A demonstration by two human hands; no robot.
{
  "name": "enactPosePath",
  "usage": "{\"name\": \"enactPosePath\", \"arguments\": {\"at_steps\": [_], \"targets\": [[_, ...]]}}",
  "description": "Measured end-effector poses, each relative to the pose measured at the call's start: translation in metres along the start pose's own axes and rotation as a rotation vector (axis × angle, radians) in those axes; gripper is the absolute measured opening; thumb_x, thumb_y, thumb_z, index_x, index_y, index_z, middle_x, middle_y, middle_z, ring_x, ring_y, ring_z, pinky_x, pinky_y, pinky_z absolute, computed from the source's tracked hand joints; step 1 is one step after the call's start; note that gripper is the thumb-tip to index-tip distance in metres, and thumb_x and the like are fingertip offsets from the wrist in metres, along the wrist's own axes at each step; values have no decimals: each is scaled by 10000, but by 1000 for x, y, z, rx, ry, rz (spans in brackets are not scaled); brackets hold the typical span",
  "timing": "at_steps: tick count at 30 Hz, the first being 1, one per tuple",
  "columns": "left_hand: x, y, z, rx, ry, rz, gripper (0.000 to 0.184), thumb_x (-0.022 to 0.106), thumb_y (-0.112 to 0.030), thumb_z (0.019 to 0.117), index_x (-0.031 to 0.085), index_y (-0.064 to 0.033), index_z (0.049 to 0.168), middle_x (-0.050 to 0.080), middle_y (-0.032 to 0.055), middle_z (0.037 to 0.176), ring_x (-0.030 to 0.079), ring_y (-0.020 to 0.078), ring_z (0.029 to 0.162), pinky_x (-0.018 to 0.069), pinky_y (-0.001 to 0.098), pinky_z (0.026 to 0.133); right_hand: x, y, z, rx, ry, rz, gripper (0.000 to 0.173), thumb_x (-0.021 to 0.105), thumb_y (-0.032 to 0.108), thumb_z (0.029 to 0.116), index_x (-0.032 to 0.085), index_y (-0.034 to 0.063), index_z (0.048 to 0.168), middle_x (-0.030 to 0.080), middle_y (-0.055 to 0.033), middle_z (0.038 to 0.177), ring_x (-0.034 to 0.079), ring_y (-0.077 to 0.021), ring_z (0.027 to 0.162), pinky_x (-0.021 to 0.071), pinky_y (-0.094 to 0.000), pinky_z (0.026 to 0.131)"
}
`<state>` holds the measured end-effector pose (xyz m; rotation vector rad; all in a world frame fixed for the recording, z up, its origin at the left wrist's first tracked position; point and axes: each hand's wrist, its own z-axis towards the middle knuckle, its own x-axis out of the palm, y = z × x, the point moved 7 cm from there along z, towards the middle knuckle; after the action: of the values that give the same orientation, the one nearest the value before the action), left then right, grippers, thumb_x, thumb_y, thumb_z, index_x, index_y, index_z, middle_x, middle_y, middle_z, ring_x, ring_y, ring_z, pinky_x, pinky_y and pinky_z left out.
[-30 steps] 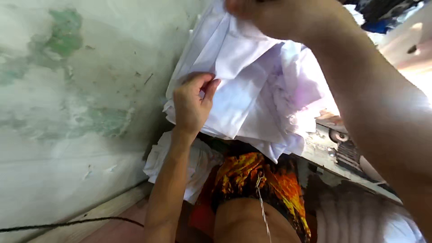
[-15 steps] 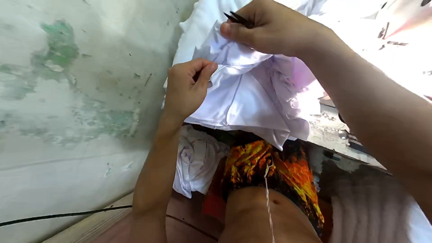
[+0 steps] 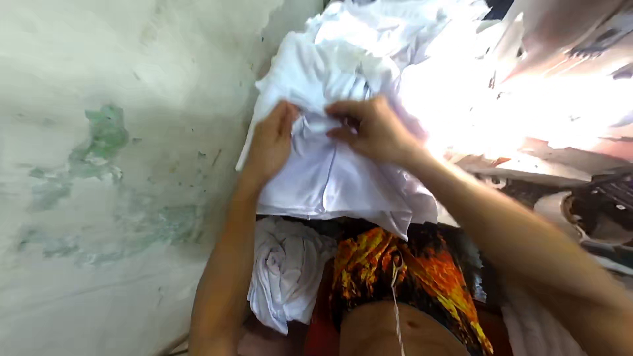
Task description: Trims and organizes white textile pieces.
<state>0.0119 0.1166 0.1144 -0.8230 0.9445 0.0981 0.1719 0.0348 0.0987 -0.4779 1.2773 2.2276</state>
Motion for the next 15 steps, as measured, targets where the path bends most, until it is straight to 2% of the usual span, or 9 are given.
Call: {"name": "enactPosePath", "arguments": {"at_steps": [2, 3, 5, 7, 9, 11, 13, 14, 15], "targets": [[17, 5, -23, 4, 20, 76, 287, 374, -152, 1105, 597, 26, 1064, 635, 147, 831, 636, 217, 718, 543, 411, 660, 13, -7, -29, -11, -130, -32, 257, 703, 95, 923, 724, 15, 1166, 755, -110, 951, 723, -224, 771, 600, -463, 713], [20, 5, -30, 11, -22, 92, 280, 386, -165, 1107, 594, 17, 1060, 617, 132, 786, 613, 207, 664, 532, 392, 618, 17, -11, -42, 11, -196, -33, 294, 707, 113, 934, 700, 18, 1212, 740, -121, 1044, 717, -213, 814, 601, -424, 727], [20, -2, -36, 49, -138, 148, 269, 421, -143, 1087, 616, 39, 1049, 626, 134, 777, 617, 211, 666, 536, 385, 626, 20, -17, -70, 70, -284, -56, 448, 710, 175, 948, 603, 26, 1356, 641, -167, 1292, 683, -213, 909, 596, -376, 743], [21, -9, -35, 117, -205, 231, 258, 460, -128, 1064, 640, 54, 1028, 657, 162, 842, 656, 249, 711, 558, 406, 647, 18, -22, -107, 106, -352, -159, 467, 679, 261, 971, 593, 53, 1380, 620, -192, 1325, 681, -235, 872, 580, -393, 667], [13, 0, -21, 79, -201, 284, 272, 477, -140, 1070, 642, 76, 1092, 690, 213, 942, 703, 316, 797, 585, 467, 711, 11, -23, -153, 137, -369, -258, 374, 625, 290, 1006, 672, 37, 1277, 689, -177, 1094, 651, -208, 769, 546, -351, 633], [-6, 31, 9, -129, -196, 265, 342, 488, -177, 1069, 571, 97, 1254, 699, 279, 1034, 711, 404, 898, 563, 563, 802, -2, -22, -197, 295, -313, -402, 334, 606, 290, 999, 721, 26, 1170, 730, -129, 877, 677, -227, 654, 543, -402, 547], [-22, 71, 37, -356, -172, 283, 440, 511, -222, 1062, 463, 23, 1424, 651, 301, 1207, 663, 462, 1077, 518, 630, 905, -16, -24, -234, 577, -218, -453, 396, 653, 276, 975, 656, -7, 1252, 727, -176, 923, 706, -330, 711, 560, -535, 594], [-25, 86, 47, -395, -171, 336, 448, 527, -212, 1049, 466, -21, 1449, 609, 300, 1296, 612, 491, 1167, 486, 668, 932, -23, -26, -251, 696, -199, -418, 464, 670, 242, 964, 587, -36, 1327, 695, -223, 979, 689, -380, 774, 553, -574, 657], [-25, 90, 52, -355, -178, 406, 441, 537, -173, 1029, 499, -50, 1451, 550, 305, 1377, 548, 521, 1239, 449, 701, 952, -29, -28, -266, 769, -194, -373, 522, 657, 202, 963, 513, -54, 1395, 654, -247, 1050, 659, -388, 845, 550, -562, 735]]}}
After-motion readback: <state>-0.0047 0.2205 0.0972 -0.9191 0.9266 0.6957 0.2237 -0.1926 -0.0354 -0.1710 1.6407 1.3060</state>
